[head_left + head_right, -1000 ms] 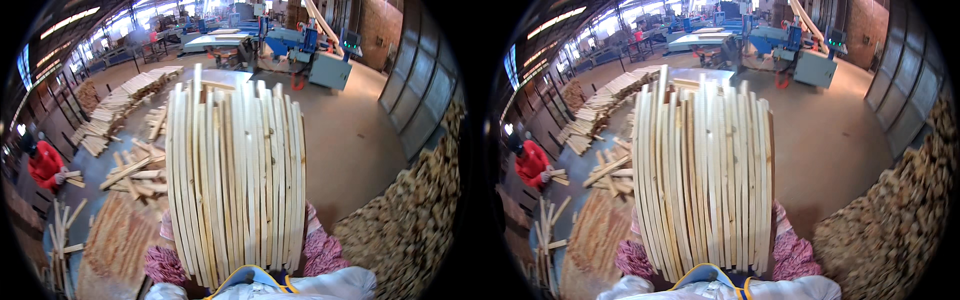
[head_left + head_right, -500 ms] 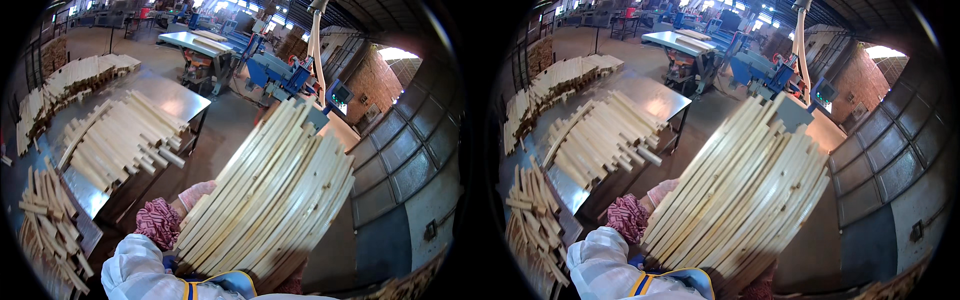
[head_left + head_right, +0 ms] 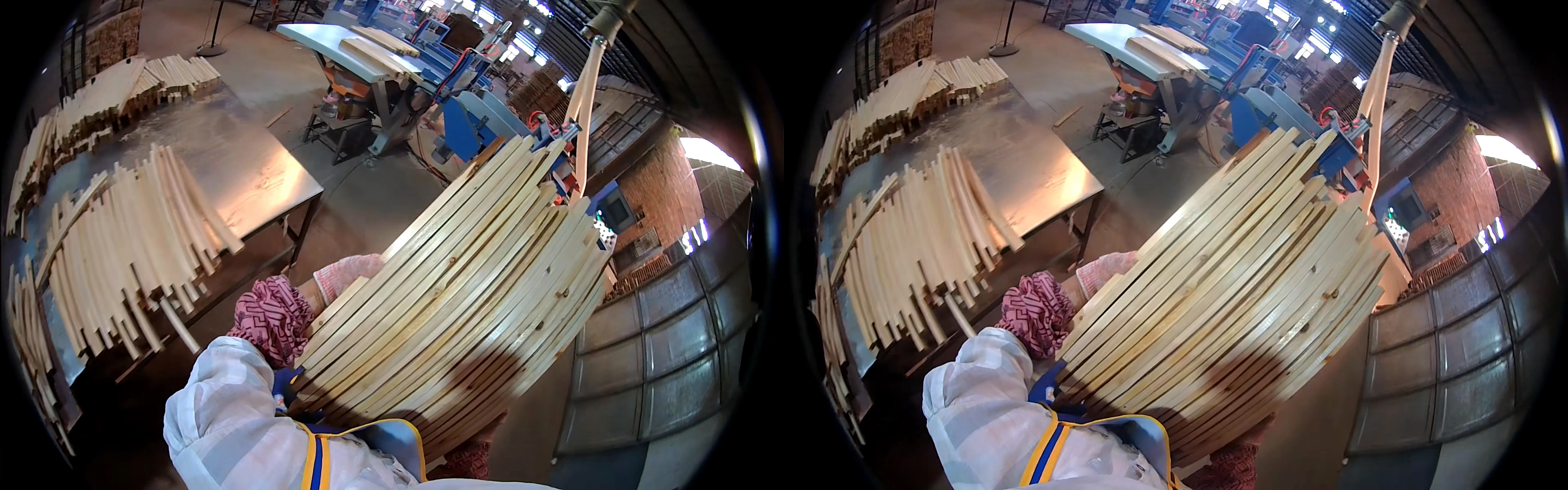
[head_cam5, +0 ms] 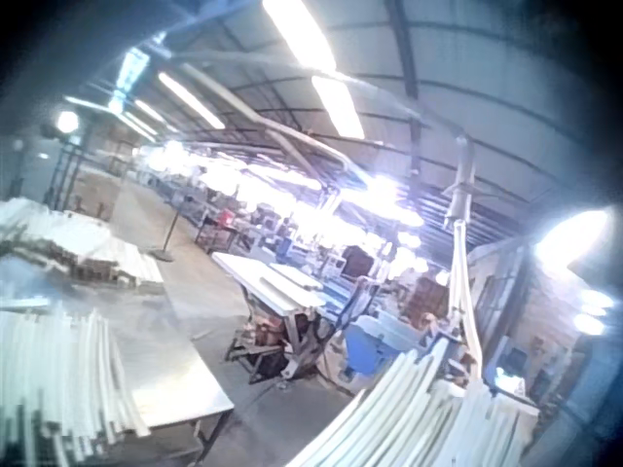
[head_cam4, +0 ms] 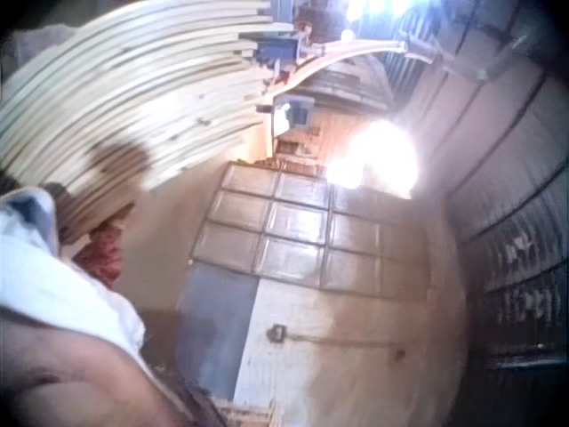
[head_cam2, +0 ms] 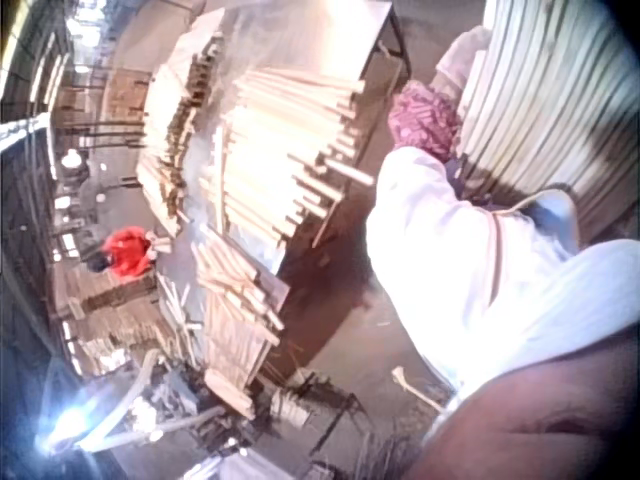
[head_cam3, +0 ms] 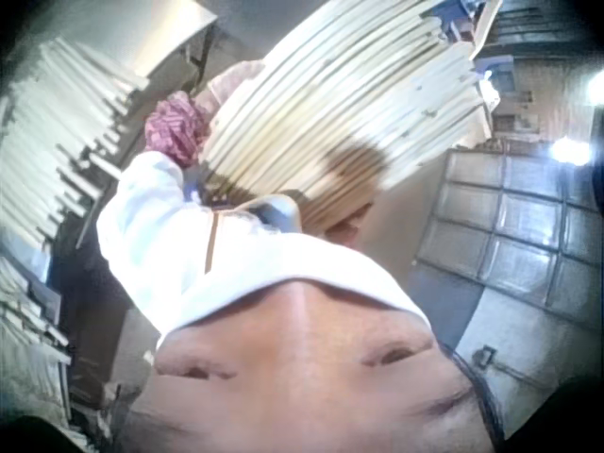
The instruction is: The person gathers thin wooden planks from a workbench, aligns them into neat stacks, and carries the stacks to a conveyor belt. The person repeats this process multiple times, moving between the workbench and the conveyor.
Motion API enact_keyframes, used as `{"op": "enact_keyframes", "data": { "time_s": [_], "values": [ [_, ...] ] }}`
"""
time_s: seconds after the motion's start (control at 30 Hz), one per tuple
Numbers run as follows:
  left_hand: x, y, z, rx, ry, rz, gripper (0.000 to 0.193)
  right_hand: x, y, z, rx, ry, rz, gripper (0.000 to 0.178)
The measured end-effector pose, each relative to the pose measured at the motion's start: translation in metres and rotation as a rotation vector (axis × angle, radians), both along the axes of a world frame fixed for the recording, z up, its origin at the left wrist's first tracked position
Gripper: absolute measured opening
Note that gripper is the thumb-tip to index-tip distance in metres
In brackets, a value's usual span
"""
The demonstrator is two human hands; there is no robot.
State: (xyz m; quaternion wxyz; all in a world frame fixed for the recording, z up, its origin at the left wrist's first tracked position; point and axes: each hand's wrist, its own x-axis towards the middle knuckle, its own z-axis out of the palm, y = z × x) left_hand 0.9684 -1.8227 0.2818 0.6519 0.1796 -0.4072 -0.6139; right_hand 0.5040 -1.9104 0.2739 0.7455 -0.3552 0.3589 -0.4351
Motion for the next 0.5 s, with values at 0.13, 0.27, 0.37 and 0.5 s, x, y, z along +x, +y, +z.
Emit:
{"op": "enact_keyframes", "data": {
  "time_s": [0.13, 0.27, 0.37, 0.5],
  "values": [
    [0.062, -0.109, 0.004, 0.002, -0.037, 0.079, 0.036, 0.081, -0.132, 0.001, -0.019, 0.002, 0.082, 0.050],
    [0.142, -0.224, 0.019, -0.005, -0.098, 0.183, 0.035, 0.174, -0.282, 0.013, -0.037, -0.015, 0.156, 0.051],
    [0.191, -0.277, 0.040, 0.011, -0.186, 0.288, 0.034, 0.234, -0.367, 0.021, -0.056, -0.047, 0.220, 0.051],
    [0.266, -0.314, 0.044, 0.110, -0.305, 0.526, 0.033, 0.333, -0.475, 0.007, -0.057, -0.074, 0.357, 0.052]
  ]
}}
